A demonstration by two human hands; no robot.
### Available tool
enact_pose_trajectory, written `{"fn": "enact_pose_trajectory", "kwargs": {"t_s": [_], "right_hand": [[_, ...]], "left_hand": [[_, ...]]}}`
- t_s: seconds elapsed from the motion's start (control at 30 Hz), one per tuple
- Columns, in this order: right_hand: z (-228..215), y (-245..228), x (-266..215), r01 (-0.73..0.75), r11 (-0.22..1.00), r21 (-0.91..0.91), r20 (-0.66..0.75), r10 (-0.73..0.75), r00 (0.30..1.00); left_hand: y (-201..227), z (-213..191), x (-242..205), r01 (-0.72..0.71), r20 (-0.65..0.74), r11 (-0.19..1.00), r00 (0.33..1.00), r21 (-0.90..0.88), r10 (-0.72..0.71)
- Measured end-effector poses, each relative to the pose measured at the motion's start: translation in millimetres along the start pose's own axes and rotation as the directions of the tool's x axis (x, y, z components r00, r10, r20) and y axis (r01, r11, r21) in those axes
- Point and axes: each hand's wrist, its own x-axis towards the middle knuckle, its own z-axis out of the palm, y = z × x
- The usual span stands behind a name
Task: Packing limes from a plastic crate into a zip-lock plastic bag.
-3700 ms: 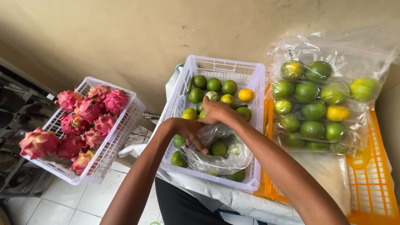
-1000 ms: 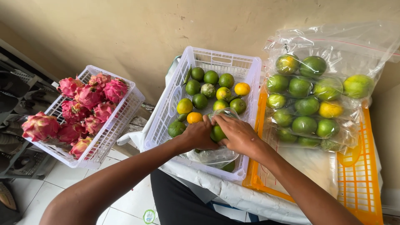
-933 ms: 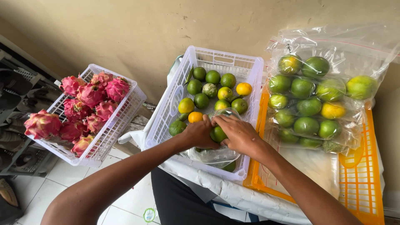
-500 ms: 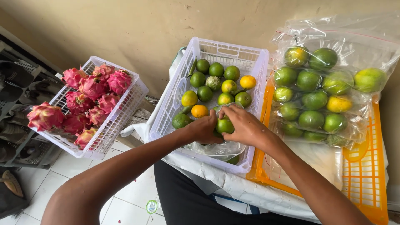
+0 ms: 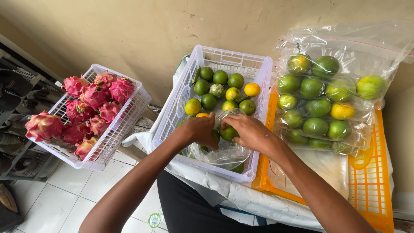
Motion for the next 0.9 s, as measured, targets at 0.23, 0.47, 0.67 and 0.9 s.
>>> {"fn": "enact_pose_trajectory", "kwargs": {"t_s": [0.23, 0.47, 0.67, 0.9], "right_hand": [[-1.2, -13.2, 0.9, 0.037, 0.999, 0.01, 0.017, -0.037, 0.999], [6.5, -5.1, 7.5, -0.054, 0.961, -0.27, -0.143, 0.016, 0.99], [-8.9, 4.5, 5.3, -0.42, 0.823, -0.384, -0.276, 0.332, 0.902], [-29.0, 15.4, 0.9, -0.323, 0.937, 0.132, -0.287, 0.348, 0.893]], "left_hand": [[-18.7, -4.0, -24.3, 0.011, -0.042, 0.993, 0.999, -0.119, -0.016], [-34.2, 9.3, -38.0, 0.057, -0.102, 0.985, 0.992, -0.16, -0.074], [-8.2, 0.2, -89.4, 0.199, -0.159, 0.966, 0.961, -0.162, -0.225], [-17.3, -4.6, -110.0, -0.02, -0.16, 0.898, 0.986, -0.44, -0.056]]}}
